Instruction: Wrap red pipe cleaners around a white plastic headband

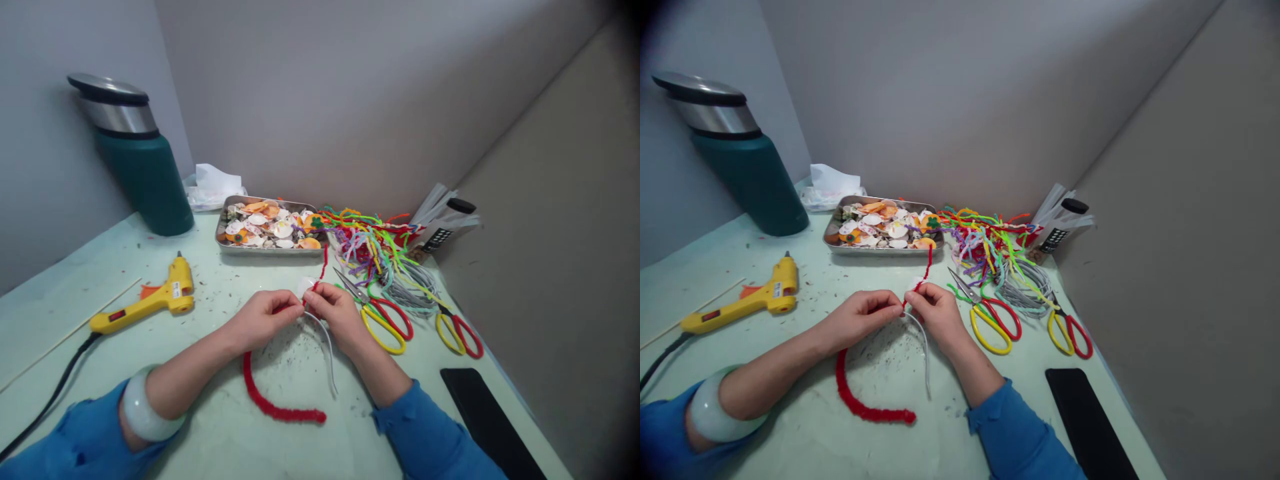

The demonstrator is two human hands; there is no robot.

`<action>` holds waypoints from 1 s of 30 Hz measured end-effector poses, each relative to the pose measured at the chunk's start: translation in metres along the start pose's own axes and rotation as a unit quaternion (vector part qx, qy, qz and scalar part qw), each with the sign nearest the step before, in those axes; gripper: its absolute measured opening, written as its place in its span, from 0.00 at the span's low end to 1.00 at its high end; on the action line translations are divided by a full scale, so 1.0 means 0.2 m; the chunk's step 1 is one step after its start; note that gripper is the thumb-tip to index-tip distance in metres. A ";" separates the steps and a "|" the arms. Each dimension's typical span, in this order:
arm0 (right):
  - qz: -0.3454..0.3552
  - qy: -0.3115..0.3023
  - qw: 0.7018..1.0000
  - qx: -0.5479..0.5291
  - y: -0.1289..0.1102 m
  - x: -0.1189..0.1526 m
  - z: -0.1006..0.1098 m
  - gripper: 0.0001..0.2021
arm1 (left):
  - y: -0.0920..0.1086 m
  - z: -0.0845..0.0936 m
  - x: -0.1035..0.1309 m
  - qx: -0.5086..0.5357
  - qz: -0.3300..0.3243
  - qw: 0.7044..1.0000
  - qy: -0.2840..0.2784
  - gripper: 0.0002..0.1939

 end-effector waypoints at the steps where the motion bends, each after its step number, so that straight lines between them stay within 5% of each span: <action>1: -0.007 0.003 1.000 -0.001 0.01 0.00 0.00 0.14 | 0.00 0.00 0.00 0.002 0.007 1.000 0.004 0.14; 9: -0.042 -0.028 0.999 0.005 0.02 0.00 -0.02 0.12 | -0.03 0.06 0.00 0.015 0.058 0.997 0.053 0.13; 30: 0.003 -0.041 0.997 0.068 0.00 0.02 -0.05 0.10 | -0.06 0.06 -0.01 0.012 0.058 0.996 0.074 0.09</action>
Point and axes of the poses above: each hand's wrist, its own x-axis away from the middle knuckle, its own z-axis out of the back of the hand, y = z × x, the point moved 8 cm from there along -x, towards the middle knuckle, and after that the axes turned 15 degrees about -x, right-handed, at the moved point
